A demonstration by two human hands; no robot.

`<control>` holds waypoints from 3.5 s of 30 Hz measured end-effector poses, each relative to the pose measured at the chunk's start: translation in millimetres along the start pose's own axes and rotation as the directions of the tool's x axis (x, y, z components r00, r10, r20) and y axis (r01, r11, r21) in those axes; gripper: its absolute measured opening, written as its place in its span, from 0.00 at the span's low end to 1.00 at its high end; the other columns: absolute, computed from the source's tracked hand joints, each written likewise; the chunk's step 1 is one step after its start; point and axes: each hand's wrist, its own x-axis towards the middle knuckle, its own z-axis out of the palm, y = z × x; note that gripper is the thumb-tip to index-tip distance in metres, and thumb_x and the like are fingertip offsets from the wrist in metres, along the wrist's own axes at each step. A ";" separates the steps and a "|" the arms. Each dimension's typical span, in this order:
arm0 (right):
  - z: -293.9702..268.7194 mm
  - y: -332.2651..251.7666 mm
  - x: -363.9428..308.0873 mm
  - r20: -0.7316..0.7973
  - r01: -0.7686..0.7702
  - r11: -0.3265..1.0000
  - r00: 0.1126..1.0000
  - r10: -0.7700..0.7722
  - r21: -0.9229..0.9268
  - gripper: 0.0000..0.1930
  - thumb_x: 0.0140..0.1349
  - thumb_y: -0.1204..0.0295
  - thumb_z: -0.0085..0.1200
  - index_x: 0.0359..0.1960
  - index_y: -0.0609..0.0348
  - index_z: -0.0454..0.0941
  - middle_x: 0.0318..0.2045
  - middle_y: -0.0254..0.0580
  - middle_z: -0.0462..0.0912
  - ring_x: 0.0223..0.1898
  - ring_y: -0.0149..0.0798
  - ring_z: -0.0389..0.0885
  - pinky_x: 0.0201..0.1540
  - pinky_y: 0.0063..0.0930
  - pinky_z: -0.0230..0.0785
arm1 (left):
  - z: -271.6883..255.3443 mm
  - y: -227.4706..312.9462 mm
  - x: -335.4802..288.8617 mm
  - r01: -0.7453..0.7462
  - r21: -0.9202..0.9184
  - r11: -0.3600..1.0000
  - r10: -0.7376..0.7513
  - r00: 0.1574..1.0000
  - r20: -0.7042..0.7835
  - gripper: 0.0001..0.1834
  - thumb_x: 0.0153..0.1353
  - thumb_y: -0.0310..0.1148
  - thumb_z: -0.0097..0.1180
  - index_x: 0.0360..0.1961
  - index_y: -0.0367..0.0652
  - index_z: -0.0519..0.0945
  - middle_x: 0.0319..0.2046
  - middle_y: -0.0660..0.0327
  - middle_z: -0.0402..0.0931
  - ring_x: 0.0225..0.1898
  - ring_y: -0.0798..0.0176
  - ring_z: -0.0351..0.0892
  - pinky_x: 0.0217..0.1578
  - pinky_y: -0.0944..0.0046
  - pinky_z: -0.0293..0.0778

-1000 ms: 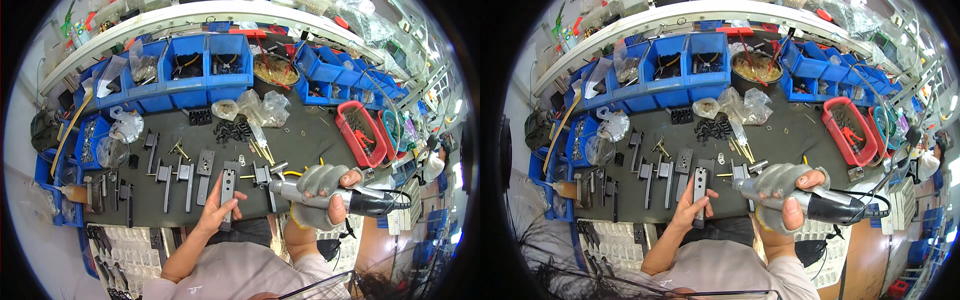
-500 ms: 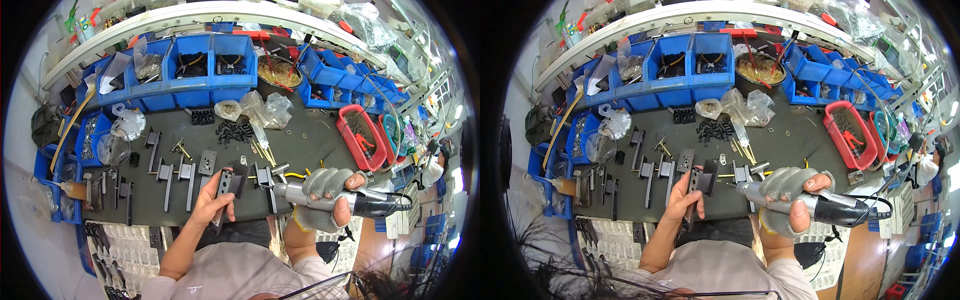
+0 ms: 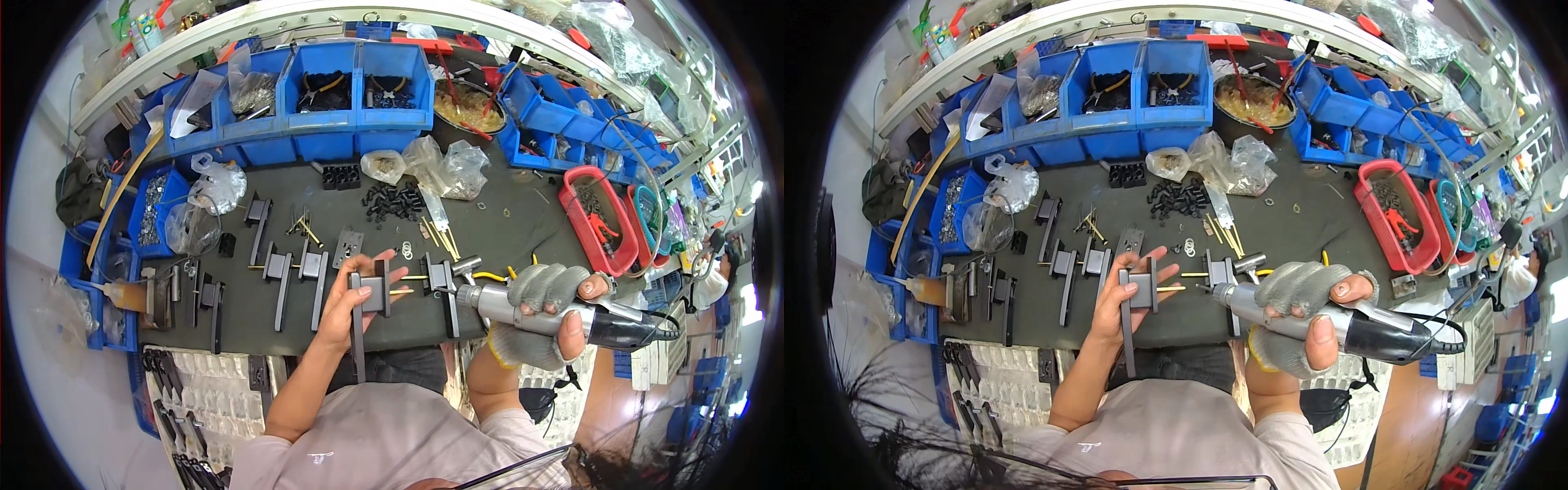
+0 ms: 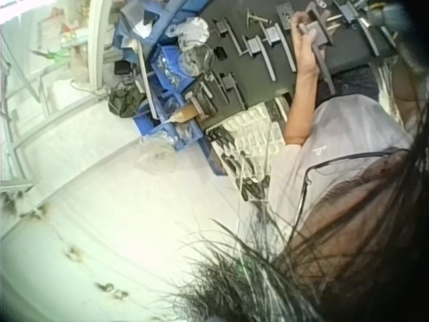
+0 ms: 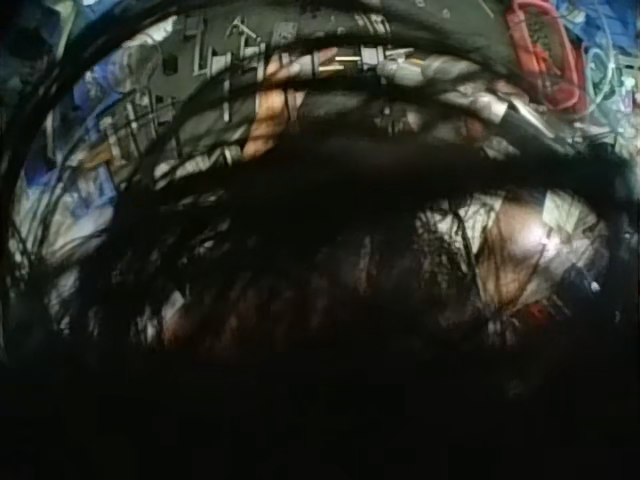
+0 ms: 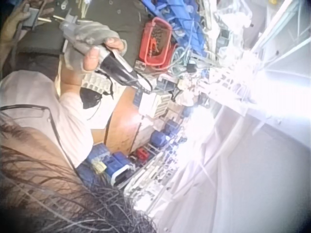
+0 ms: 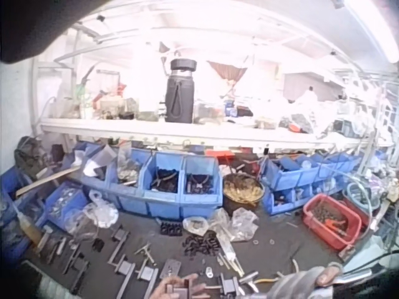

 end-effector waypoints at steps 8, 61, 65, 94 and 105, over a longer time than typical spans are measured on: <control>5.7 0.7 -2.3 0.008 -0.035 0.997 0.999 0.034 0.067 0.17 0.58 0.70 0.50 0.48 0.57 0.64 0.27 0.36 0.68 0.23 0.32 0.69 0.25 0.29 0.65 | -6.9 -16.2 3.2 -0.011 0.674 0.738 0.131 0.983 -0.127 0.14 0.63 0.31 0.62 0.47 0.38 0.77 0.42 0.59 0.72 0.50 0.62 0.71 0.55 0.66 0.66; 7.0 20.7 -23.4 0.031 -0.307 0.939 0.948 0.316 -0.157 0.21 0.57 0.65 0.62 0.42 0.50 0.59 0.27 0.39 0.71 0.28 0.37 0.75 0.34 0.34 0.73 | 9.1 0.3 0.9 -0.115 0.845 0.522 0.014 0.992 0.126 0.11 0.67 0.30 0.54 0.48 0.40 0.79 0.62 0.52 0.61 0.64 0.57 0.62 0.60 0.60 0.60; 8.9 14.1 -22.4 -0.099 -0.341 0.928 0.939 0.329 -0.147 0.23 0.54 0.65 0.65 0.42 0.51 0.61 0.27 0.39 0.72 0.28 0.37 0.75 0.33 0.33 0.74 | 4.9 -0.5 0.6 -0.114 0.841 0.529 0.016 0.992 0.124 0.11 0.66 0.28 0.53 0.48 0.40 0.80 0.62 0.52 0.61 0.63 0.58 0.62 0.57 0.62 0.62; -73.8 24.0 -16.3 0.025 -0.039 0.123 0.876 0.482 -0.992 0.16 0.56 0.66 0.67 0.41 0.63 0.80 0.35 0.47 0.84 0.36 0.45 0.84 0.43 0.35 0.75 | -15.3 -21.9 -3.5 0.185 0.655 0.732 -0.133 0.983 -0.129 0.20 0.63 0.27 0.40 0.50 0.36 0.80 0.61 0.53 0.68 0.66 0.59 0.62 0.65 0.61 0.57; -44.0 57.9 -57.6 0.374 0.186 0.335 0.624 0.686 -0.924 0.06 0.58 0.71 0.62 0.34 0.57 0.79 0.33 0.44 0.82 0.34 0.49 0.83 0.35 0.39 0.76 | -9.0 -18.9 -3.6 0.060 0.819 0.571 -0.059 0.998 -0.032 0.18 0.64 0.24 0.47 0.54 0.36 0.76 0.63 0.48 0.61 0.65 0.52 0.64 0.62 0.57 0.63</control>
